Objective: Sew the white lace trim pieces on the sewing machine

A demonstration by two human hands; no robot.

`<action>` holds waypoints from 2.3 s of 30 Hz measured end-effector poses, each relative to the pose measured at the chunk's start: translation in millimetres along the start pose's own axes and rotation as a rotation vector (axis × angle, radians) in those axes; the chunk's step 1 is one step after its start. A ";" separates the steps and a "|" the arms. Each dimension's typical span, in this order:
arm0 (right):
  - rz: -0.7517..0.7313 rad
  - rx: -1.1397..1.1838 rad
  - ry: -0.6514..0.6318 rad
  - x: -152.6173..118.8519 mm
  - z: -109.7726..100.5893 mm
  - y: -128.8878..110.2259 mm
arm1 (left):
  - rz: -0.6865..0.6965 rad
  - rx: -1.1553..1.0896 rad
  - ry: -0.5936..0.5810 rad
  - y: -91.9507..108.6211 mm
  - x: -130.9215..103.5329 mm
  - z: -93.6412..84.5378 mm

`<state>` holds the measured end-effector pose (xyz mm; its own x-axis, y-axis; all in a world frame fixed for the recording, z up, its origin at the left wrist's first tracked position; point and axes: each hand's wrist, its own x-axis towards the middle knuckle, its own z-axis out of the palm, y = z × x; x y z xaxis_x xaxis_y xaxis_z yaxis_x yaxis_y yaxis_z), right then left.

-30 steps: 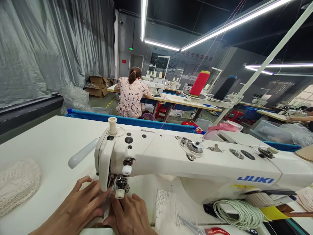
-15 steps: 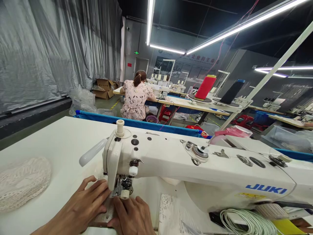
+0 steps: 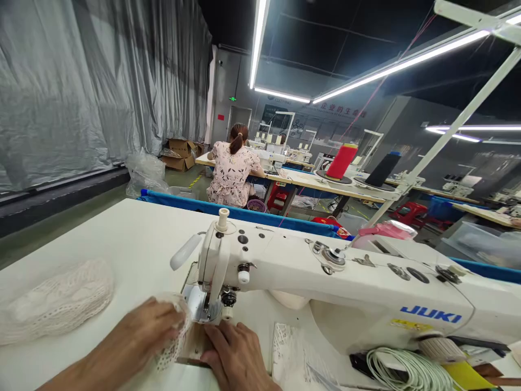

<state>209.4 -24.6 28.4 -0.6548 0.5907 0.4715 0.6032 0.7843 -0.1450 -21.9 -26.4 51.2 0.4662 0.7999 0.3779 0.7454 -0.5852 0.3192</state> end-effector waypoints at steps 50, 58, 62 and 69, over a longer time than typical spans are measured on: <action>-0.050 0.180 -0.056 25.2 -129.4 -77.3 | -0.213 -0.982 -0.418 45.1 -24.6 -140.2; 0.026 0.227 -0.319 -28.8 -70.5 -72.2 | -0.163 -0.657 -0.655 26.3 -85.8 -88.9; 0.276 0.364 -0.211 -26.1 -64.1 -63.9 | -0.339 -0.543 -0.628 24.5 -85.9 -85.7; 0.363 0.163 -0.273 -8.5 -22.6 -76.8 | -0.353 -0.343 -0.491 37.2 -37.2 -45.4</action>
<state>179.0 -94.2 55.2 -0.5236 0.8431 0.1227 0.7503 0.5246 -0.4024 -33.2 -84.0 88.5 0.4460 0.8700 -0.2103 0.7368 -0.2234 0.6382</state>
